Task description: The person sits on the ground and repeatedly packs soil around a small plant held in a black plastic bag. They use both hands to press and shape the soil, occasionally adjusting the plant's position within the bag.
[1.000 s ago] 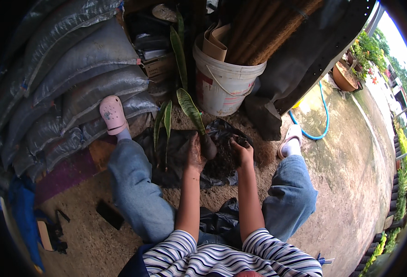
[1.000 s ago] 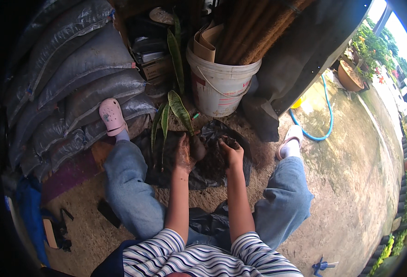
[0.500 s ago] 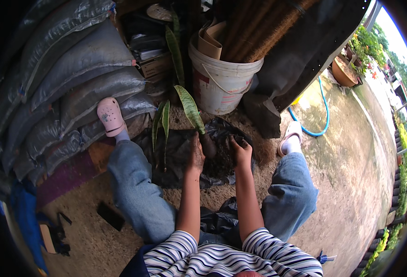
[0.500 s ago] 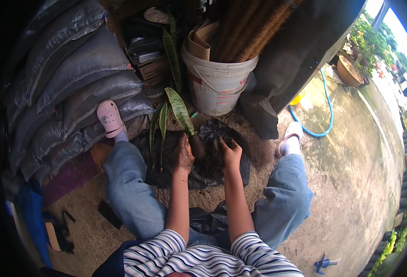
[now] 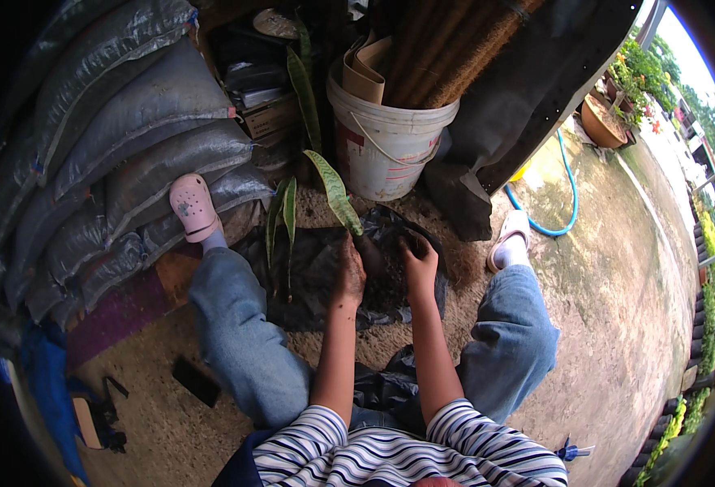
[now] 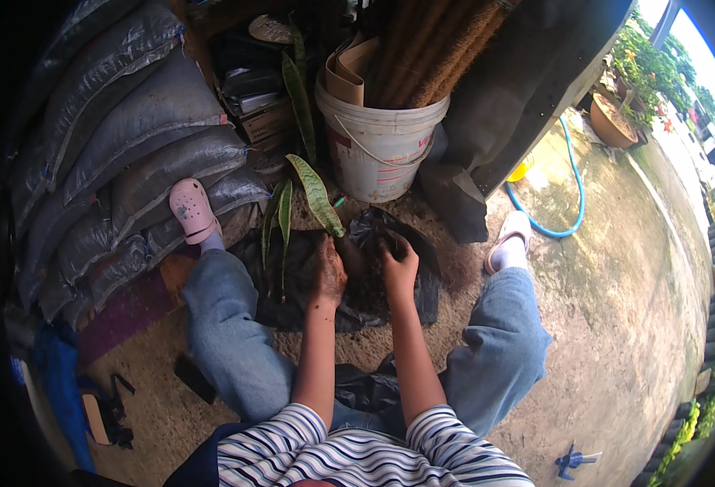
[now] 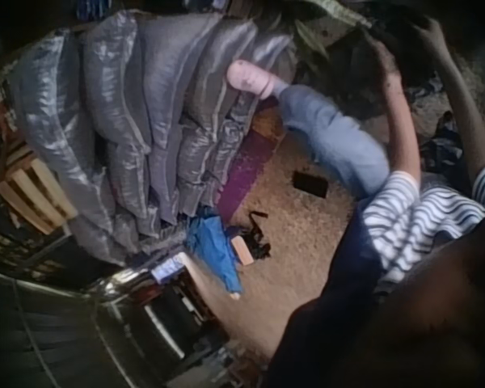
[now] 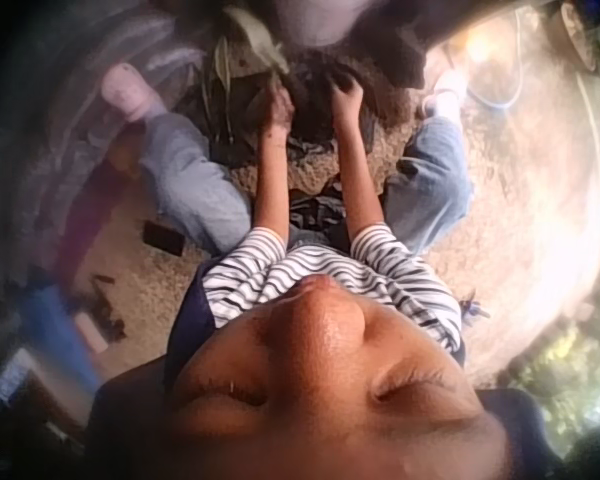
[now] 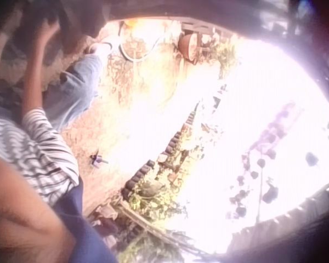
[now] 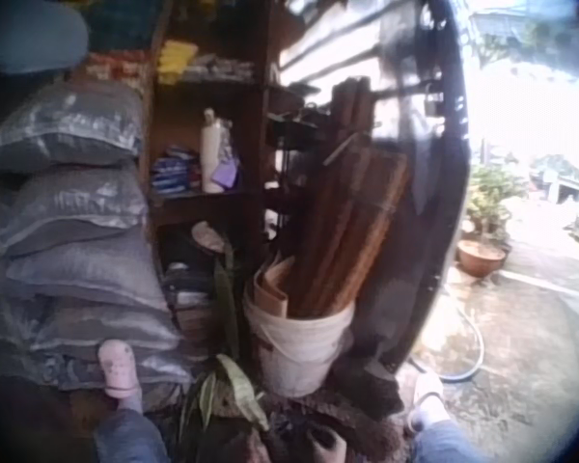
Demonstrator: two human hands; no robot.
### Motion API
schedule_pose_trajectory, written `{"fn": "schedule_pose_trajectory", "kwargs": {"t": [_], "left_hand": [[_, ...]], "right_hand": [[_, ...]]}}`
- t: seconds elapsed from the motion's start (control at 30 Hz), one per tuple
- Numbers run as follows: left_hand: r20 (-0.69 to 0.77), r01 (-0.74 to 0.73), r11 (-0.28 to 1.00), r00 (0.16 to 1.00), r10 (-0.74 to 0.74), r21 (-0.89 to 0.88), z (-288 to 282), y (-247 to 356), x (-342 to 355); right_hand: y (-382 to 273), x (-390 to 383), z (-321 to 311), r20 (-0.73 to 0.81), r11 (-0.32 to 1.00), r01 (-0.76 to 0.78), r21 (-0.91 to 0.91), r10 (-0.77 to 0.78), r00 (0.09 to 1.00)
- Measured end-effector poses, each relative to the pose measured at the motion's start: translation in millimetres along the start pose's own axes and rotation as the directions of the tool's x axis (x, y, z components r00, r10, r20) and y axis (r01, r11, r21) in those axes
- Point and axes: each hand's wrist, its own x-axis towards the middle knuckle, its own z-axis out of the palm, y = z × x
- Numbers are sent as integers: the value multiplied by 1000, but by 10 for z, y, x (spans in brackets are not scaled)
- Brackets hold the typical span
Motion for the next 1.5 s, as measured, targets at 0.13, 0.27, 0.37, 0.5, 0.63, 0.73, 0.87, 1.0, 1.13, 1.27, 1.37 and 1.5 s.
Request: {"fn": "schedule_pose_trajectory", "kwargs": {"t": [0.13,0.27,0.37,0.5,0.63,0.73,0.87,1.0,1.13,1.27,1.37,1.5], "left_hand": [[40,-18,998,999,20,-59,51,-89,48],[-38,8,992,999,-13,-124,294,133,-150],[43,-36,990,998,42,-137,138,-20,-29],[63,-22,980,997,35,-196,70,-93,45],[-3,68,977,998,-70,-201,228,148,-136],[-27,42,984,999,-47,-175,216,162,-144],[89,-84,986,991,97,-145,117,19,-49],[40,-39,973,998,50,-227,143,87,-61],[80,-72,894,990,120,-443,54,-14,136],[270,121,771,960,68,-625,-70,-43,162],[298,144,796,953,48,-588,-58,-2,80],[344,162,758,935,88,-632,-110,-19,92]], "right_hand": [[48,-24,7,117,994,103,-38,-98,988],[-223,-160,101,315,873,393,-287,-302,900],[-357,-313,214,370,819,443,-364,-309,876],[-338,-307,226,461,700,599,-389,-415,784],[-290,-163,57,441,964,265,15,-244,864],[-333,-108,5,355,909,375,-183,-295,887],[-315,-170,126,395,859,469,-204,-366,842],[-319,-218,174,253,931,347,-108,-312,916],[-356,-400,358,248,920,355,-168,-309,918],[-363,-480,362,299,776,452,-439,-348,889],[-446,-484,301,292,625,469,-624,-370,882],[-450,-345,213,253,763,480,-433,-408,877]]}}
